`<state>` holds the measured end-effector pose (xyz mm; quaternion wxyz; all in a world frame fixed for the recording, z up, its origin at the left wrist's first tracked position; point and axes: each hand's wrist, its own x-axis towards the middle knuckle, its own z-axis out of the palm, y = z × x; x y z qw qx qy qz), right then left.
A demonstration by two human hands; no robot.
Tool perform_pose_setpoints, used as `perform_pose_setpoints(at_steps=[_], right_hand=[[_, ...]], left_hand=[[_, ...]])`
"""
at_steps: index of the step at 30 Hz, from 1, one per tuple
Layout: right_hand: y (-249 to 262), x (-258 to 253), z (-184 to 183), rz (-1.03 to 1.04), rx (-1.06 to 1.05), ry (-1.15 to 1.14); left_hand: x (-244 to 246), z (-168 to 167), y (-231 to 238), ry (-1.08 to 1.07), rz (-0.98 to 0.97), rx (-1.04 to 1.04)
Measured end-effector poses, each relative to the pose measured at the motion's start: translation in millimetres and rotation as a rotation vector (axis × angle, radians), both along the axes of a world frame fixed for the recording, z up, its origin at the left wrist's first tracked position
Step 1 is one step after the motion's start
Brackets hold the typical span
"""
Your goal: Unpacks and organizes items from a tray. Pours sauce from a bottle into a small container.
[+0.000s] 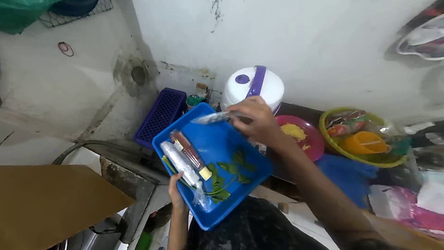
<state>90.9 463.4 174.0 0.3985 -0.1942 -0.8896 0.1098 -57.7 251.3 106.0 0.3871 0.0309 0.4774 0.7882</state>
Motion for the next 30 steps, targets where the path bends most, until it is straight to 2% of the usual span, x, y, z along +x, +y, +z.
perform_pose_setpoints(at_steps=[4, 7, 12, 18, 20, 23, 25, 27, 30], right_hand=[[-0.6, 35.4, 37.8, -0.127, -0.068, -0.102], [-3.7, 55.6, 44.8, -0.128, -0.091, -0.223], [-4.3, 54.7, 17.9, -0.057, -0.262, -0.497], [18.3, 17.9, -31.0, -0.041, -0.513, -0.872], [12.8, 11.5, -37.5, -0.046, -0.44, -0.764], [-13.1, -0.9, -34.2, -0.144, -0.096, -0.313], [-36.1, -11.7, -20.7, -0.163, -0.009, -0.148], [-59.4, -20.4, -8.2, -0.073, -0.104, -0.147], [-81.6, -32.8, -4.8, 0.162, -0.391, -0.3]], left_hand=[[-10.7, -13.3, -8.0, 0.015, 0.083, 0.01], [-27.4, -21.7, -17.7, 0.089, 0.17, -0.012], [-49.0, -20.8, -28.4, 0.171, 0.272, -0.057], [-37.7, -10.7, -21.3, 0.174, 0.24, -0.045], [-31.3, -8.4, -17.3, 0.129, 0.211, -0.016], [-18.4, -6.4, -11.5, 0.067, 0.163, 0.026], [-9.1, -4.8, -7.5, 0.039, 0.125, 0.04], [-0.7, -3.5, -3.3, 0.014, 0.079, 0.047], [10.2, -1.6, 0.6, -0.002, 0.02, 0.037]])
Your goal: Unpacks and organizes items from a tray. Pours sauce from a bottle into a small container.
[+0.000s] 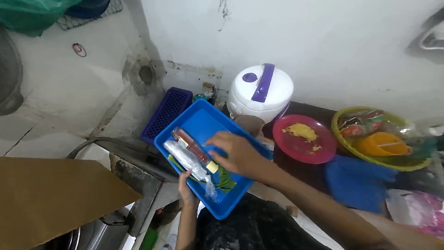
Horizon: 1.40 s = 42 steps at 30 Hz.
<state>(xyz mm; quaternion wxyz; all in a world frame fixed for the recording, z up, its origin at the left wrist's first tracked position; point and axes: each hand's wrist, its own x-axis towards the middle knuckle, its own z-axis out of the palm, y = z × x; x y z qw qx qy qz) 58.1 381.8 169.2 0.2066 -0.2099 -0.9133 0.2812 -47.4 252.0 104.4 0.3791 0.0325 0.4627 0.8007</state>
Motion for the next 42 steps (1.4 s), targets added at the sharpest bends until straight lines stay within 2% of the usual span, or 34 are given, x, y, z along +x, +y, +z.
perform_pose_setpoints(at_steps=[3, 5, 10, 12, 15, 19, 22, 27, 30, 32, 37, 42], right_hand=[[-15.9, -12.9, 7.4, 0.076, -0.134, -0.246], [-26.3, -19.4, 12.7, 0.062, -0.135, -0.403], [-45.1, -25.2, 0.2, -0.096, -0.015, -0.453], [-40.0, -27.2, 3.3, -0.088, -0.103, -0.56], [-17.1, -29.0, 10.8, -0.043, -0.351, -0.671], [13.6, -16.5, 1.2, -0.068, -0.612, -0.429], [27.0, -4.6, -7.2, -0.038, -0.665, -0.191], [42.5, 22.4, 8.0, 0.028, -0.713, -0.002], [49.6, 47.1, 26.9, -0.025, -0.854, 0.038], [56.6, 65.7, 34.5, -0.102, -0.766, 0.038], [81.5, 107.4, 47.0, -0.195, -0.339, -0.032], [88.1, 117.1, 46.3, -0.287, -0.147, -0.286]], left_hand=[[6.9, 2.6, 3.4, -0.011, -0.047, 0.013], [9.8, 1.6, 5.0, -0.029, -0.079, 0.025], [13.5, -3.5, 8.2, -0.043, -0.156, 0.044], [13.6, -5.7, 8.6, -0.037, -0.189, 0.044], [13.9, -9.2, 8.6, -0.018, -0.199, 0.012], [11.8, -3.2, 9.4, -0.026, -0.161, -0.046], [8.7, -0.5, 10.2, -0.017, -0.146, -0.028], [2.5, 1.9, 10.7, -0.016, -0.114, -0.041], [-2.6, 1.7, 7.7, -0.01, -0.043, -0.054], [-8.5, -1.8, 4.2, 0.011, 0.013, -0.036], [-30.4, -15.3, -5.3, 0.093, 0.172, -0.031], [-47.1, -16.6, -13.8, 0.146, 0.301, -0.069]])
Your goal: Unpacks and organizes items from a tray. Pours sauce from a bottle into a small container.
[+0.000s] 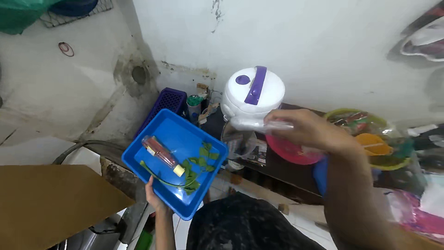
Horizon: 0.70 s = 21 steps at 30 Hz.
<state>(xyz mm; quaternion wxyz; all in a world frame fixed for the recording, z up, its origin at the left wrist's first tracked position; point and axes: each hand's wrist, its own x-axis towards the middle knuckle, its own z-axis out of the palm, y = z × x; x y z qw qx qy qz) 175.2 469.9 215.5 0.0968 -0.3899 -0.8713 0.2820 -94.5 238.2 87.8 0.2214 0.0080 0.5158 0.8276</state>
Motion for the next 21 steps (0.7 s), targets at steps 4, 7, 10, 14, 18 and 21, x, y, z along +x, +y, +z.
perform_pose_setpoints(at_steps=[4, 7, 10, 14, 18, 21], right_hand=[[3.9, -24.4, -11.1, -0.065, -0.096, -0.33], [9.6, -41.6, -29.5, -0.166, -0.068, -0.37], [-3.4, -51.5, -46.2, -0.234, 0.154, -0.137], [-41.7, -73.6, -56.5, -0.065, 0.445, 0.233], [-87.4, -104.8, -48.9, 0.145, 0.135, 0.168], [-98.2, -128.0, -39.4, 0.177, -0.129, -0.111]], left_hand=[[-5.0, 1.2, -2.4, 0.046, 0.019, 0.008], [-2.2, 1.5, -1.5, 0.065, 0.003, 0.032], [6.0, 4.2, 1.9, 0.045, -0.033, 0.045], [23.8, 9.3, 9.4, -0.009, -0.098, 0.059], [46.7, 15.6, 20.0, -0.081, -0.217, 0.077], [61.0, 23.2, 28.2, -0.104, -0.293, 0.059]])
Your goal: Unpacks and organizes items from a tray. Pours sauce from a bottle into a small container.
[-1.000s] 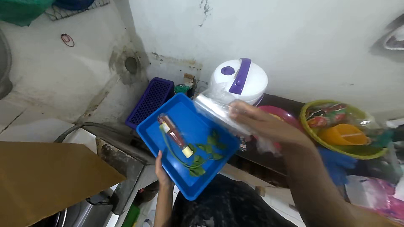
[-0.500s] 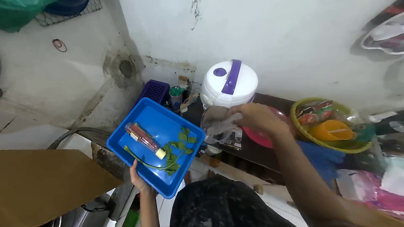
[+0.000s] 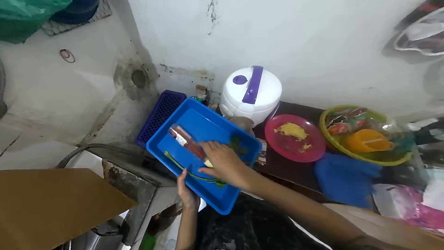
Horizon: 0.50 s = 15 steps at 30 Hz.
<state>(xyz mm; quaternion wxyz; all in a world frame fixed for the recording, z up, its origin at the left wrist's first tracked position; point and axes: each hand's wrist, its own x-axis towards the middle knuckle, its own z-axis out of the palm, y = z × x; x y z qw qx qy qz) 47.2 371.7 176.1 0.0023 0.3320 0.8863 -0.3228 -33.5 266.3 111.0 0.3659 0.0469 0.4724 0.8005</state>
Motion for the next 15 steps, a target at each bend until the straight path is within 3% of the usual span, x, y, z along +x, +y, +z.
perform_pose_setpoints(at_steps=[2, 9, 15], right_hand=[[4.5, -1.8, -2.1, -0.07, -0.052, 0.026], [48.9, 41.0, 13.2, -0.421, -0.334, 0.666], [70.5, 58.5, 30.7, -0.51, -0.173, 0.963]], left_hand=[[3.9, 2.5, 4.1, -0.022, -0.035, 0.006], [-0.3, 7.5, 2.8, -0.046, -0.036, 0.031], [-2.7, 5.9, 1.7, -0.029, -0.013, 0.0]])
